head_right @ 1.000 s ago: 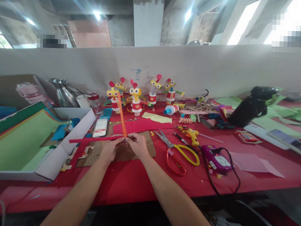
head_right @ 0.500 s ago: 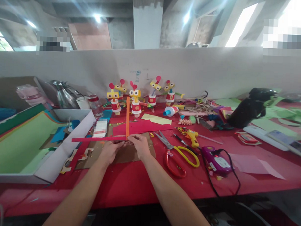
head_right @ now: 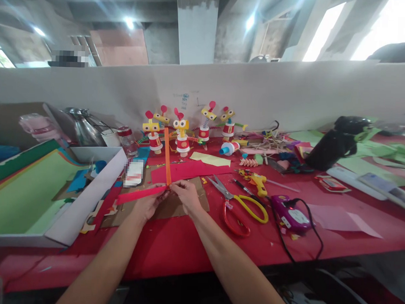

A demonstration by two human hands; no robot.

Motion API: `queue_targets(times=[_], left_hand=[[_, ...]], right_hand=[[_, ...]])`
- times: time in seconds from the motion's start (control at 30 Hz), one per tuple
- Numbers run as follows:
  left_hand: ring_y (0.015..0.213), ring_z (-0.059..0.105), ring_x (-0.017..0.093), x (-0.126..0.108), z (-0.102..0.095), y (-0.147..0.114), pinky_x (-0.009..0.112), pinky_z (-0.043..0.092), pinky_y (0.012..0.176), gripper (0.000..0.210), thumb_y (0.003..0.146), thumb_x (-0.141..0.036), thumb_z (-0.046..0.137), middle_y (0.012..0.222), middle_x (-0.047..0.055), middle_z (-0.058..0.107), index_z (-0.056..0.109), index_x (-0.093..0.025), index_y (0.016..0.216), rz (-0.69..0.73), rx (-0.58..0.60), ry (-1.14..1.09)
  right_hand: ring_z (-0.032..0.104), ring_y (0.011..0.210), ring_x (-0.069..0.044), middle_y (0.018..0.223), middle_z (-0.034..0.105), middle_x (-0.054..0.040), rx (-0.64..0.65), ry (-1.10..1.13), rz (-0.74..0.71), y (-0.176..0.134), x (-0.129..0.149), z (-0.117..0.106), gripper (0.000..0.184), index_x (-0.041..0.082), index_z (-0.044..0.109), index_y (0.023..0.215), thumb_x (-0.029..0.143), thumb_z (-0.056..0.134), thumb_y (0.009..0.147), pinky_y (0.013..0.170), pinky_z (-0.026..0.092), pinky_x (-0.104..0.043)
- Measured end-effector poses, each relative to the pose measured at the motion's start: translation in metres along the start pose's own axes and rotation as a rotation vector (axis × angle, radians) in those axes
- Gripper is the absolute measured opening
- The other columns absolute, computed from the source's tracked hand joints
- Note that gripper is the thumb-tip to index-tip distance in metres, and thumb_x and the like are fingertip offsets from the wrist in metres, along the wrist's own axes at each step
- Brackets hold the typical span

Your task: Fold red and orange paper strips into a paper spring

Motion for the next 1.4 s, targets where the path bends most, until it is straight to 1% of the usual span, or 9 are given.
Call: queue_targets(times=[0.17,0.33,0.5,0.57,0.73,0.93,1.07,1.23,1.4], left_hand=[[0.057,0.057,0.008,-0.003,0.005,-0.003,0.018,0.046,0.057,0.027,0.050,-0.024,0.081,0.063,0.000,0.062,0.064,-0.013,0.067,0.013,0.009,0.041],[0.055,0.056,0.008,-0.007,0.010,-0.007,0.019,0.044,0.056,0.030,0.049,-0.028,0.082,0.061,0.000,0.061,0.063,-0.012,0.067,0.039,0.005,0.072],[0.057,0.058,0.009,-0.010,0.006,-0.007,0.021,0.046,0.060,0.035,0.047,-0.028,0.083,0.065,0.000,0.063,0.063,-0.012,0.071,0.078,-0.034,0.090],[0.058,0.058,0.010,-0.011,0.005,-0.006,0.022,0.046,0.062,0.035,0.047,-0.029,0.082,0.065,0.000,0.063,0.063,-0.012,0.071,0.099,-0.046,0.083],[0.052,0.054,0.008,-0.015,0.000,-0.003,0.021,0.043,0.057,0.031,0.050,-0.031,0.080,0.058,-0.002,0.061,0.064,-0.014,0.070,0.175,-0.114,0.067],[0.062,0.059,0.009,-0.011,0.005,-0.005,0.024,0.047,0.069,0.028,0.048,-0.023,0.081,0.062,-0.002,0.063,0.062,-0.014,0.066,0.100,-0.074,-0.058],[0.057,0.058,0.009,-0.008,0.002,-0.006,0.024,0.048,0.065,0.029,0.051,-0.026,0.080,0.060,-0.003,0.060,0.061,-0.015,0.069,0.029,-0.076,-0.048],[0.056,0.056,0.009,-0.013,-0.002,-0.004,0.022,0.046,0.059,0.033,0.051,-0.031,0.080,0.063,-0.003,0.058,0.059,-0.014,0.069,0.050,-0.045,0.120],[0.057,0.054,0.008,-0.014,-0.002,-0.004,0.023,0.045,0.061,0.035,0.049,-0.032,0.081,0.060,-0.004,0.055,0.055,-0.014,0.064,0.084,-0.060,0.077]], right_hand=[[0.048,0.050,-0.010,0.054,0.059,0.0009,-0.006,0.041,-0.035,-0.003,0.004,0.003,0.014,0.017,0.066,0.062,0.030,0.070,0.058,0.050,0.037,-0.023],[0.048,0.049,-0.010,0.052,0.059,0.0013,0.019,0.040,-0.071,-0.003,0.004,0.004,0.008,0.018,0.066,0.061,0.025,0.067,0.059,0.051,0.038,-0.024],[0.052,0.053,-0.011,0.059,0.063,-0.0006,0.075,0.002,-0.082,-0.002,0.003,0.006,0.011,0.018,0.068,0.065,0.028,0.069,0.061,0.055,0.041,-0.025],[0.053,0.055,-0.012,0.061,0.064,-0.0015,0.065,-0.009,-0.075,-0.002,0.003,0.006,0.012,0.018,0.069,0.066,0.029,0.069,0.061,0.057,0.043,-0.026],[0.060,0.069,-0.018,0.070,0.068,-0.0029,0.110,-0.013,-0.105,-0.004,0.009,0.016,0.017,0.019,0.070,0.074,0.031,0.070,0.061,0.067,0.047,-0.030],[0.054,0.055,-0.014,0.056,0.063,-0.0020,-0.018,-0.087,-0.054,0.002,-0.002,-0.001,0.023,0.015,0.067,0.059,0.037,0.070,0.064,0.057,0.042,-0.026],[0.052,0.052,-0.013,0.053,0.061,-0.0003,0.001,-0.139,-0.074,0.003,-0.001,-0.002,0.022,0.015,0.067,0.057,0.036,0.069,0.065,0.054,0.039,-0.025],[0.049,0.051,-0.011,0.052,0.060,0.0013,0.125,-0.164,-0.055,0.001,0.004,0.010,0.020,0.015,0.066,0.059,0.034,0.066,0.066,0.053,0.036,-0.024],[0.050,0.054,-0.011,0.056,0.060,0.0014,0.079,-0.072,0.001,0.000,0.001,0.007,0.021,0.015,0.065,0.063,0.035,0.071,0.063,0.055,0.037,-0.024]])
Point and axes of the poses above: each hand's wrist, its own y-axis towards the middle knuckle, its own z-axis out of the palm, x = y × z, the point moved 10 cm from there along y, towards the middle knuckle
